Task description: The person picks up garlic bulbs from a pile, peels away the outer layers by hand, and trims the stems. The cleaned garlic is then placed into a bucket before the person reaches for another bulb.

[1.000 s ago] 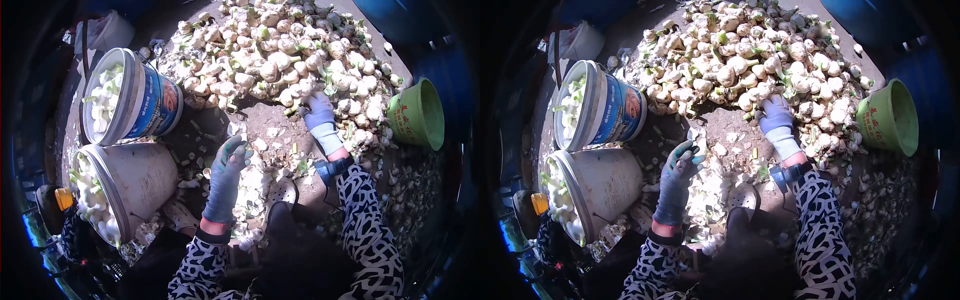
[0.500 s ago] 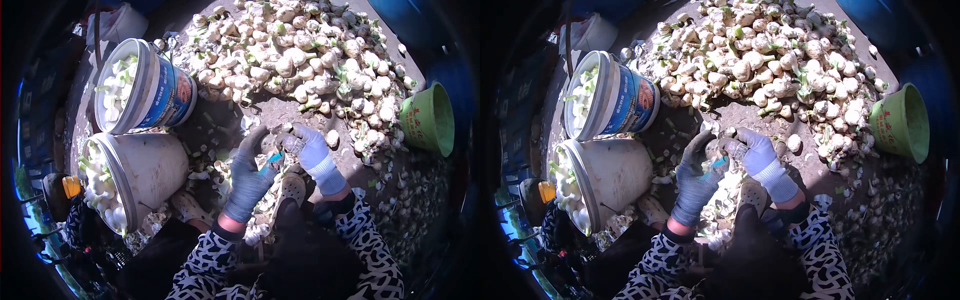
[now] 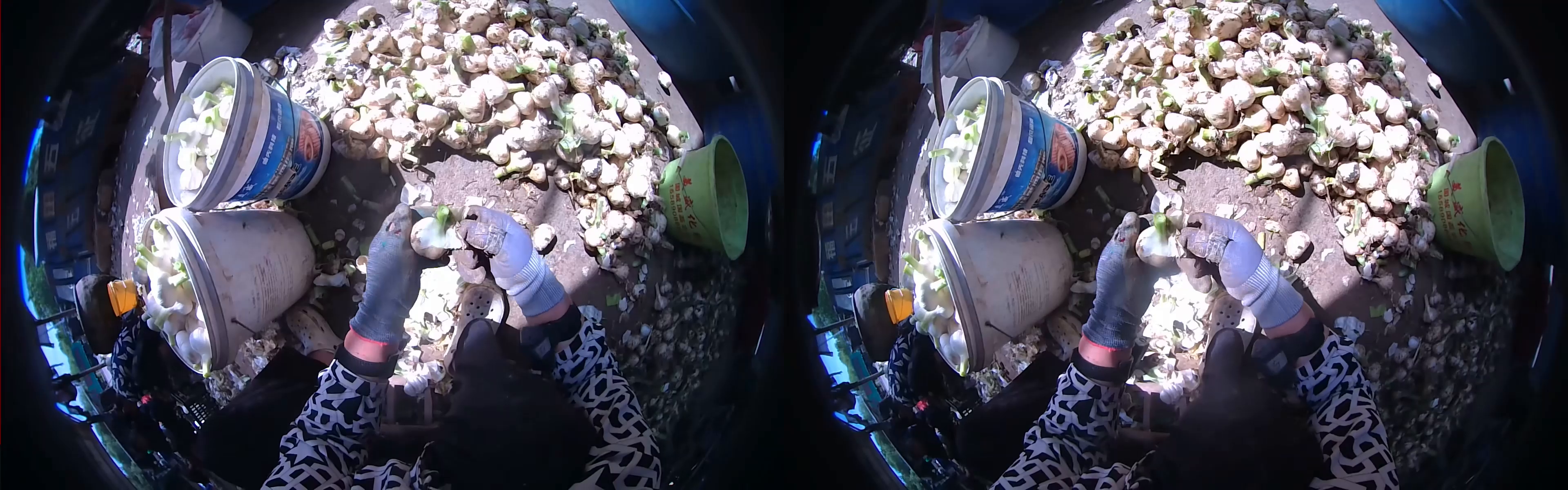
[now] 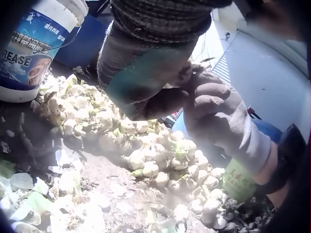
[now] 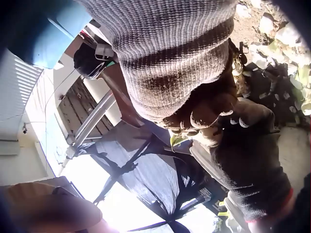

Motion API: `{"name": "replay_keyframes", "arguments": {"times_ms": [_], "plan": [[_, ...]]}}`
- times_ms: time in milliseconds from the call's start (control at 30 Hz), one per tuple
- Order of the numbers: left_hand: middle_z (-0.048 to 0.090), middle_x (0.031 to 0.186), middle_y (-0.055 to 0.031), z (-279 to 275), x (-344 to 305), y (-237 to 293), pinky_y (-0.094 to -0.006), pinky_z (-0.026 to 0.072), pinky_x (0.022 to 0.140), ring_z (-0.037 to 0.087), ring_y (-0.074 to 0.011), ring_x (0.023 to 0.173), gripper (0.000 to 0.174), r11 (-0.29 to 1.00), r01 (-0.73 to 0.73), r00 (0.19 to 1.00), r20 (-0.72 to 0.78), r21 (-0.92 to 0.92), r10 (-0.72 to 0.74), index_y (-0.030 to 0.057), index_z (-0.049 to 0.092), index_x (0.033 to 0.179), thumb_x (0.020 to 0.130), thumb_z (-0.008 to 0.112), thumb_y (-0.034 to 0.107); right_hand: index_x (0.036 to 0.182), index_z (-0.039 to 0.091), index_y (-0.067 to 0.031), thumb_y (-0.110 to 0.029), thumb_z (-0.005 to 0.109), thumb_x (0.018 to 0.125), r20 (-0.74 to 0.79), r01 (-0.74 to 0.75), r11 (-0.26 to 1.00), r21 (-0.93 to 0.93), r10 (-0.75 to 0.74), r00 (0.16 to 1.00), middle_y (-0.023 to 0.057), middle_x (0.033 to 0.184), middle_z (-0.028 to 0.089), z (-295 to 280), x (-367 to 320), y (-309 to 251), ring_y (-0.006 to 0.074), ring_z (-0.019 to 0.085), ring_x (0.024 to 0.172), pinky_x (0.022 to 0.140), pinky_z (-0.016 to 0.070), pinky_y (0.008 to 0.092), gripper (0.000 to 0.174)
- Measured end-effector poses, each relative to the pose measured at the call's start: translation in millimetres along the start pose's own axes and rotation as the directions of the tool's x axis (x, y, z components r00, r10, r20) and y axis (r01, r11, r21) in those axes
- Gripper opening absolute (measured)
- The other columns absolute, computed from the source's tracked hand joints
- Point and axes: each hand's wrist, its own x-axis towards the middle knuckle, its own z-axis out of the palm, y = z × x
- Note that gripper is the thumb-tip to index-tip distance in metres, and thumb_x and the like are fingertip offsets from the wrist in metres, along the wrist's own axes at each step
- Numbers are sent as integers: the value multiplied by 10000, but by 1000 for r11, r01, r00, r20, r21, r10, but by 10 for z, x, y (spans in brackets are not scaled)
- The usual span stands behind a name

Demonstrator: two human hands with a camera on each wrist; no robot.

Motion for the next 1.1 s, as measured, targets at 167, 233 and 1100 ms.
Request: {"name": "replay_keyframes", "arguments": {"times_ms": [167, 233, 1100], "plan": [[557, 1197, -103, 93, -321, 111, -322, 481, 910, 569, -167, 1050, 476, 957, -286, 952, 101, -42, 289, 27, 460, 1293, 898, 648, 215, 1017, 579, -8, -156, 522, 959, -176, 35, 998, -50, -43, 983, 50, 749, 625, -49, 84, 35, 110, 583, 572, 496, 470, 234, 169], [536, 1228, -101, 50, -314, 45, -324, 472, 927, 565, -172, 1059, 514, 902, -400, 916, 89, 164, 390, 34, 466, 1291, 844, 694, 145, 1034, 574, -9, -145, 519, 957, -158, 71, 980, -186, -102, 982, 50, 774, 633, -7, 76, 19, 114, 595, 589, 498, 481, 240, 165], [557, 1087, -60, 16, -463, 83, -286, 493, 759, 559, -140, 912, 343, 976, -142, 990, 50, 165, 135, 66, 521, 1217, 947, 571, 271, 1157, 505, 7, -150, 533, 936, -205, -177, 942, 285, 240, 949, 136, 730, 591, 5, 20, 380, 165, 472, 418, 358, 359, 294, 272]]}}
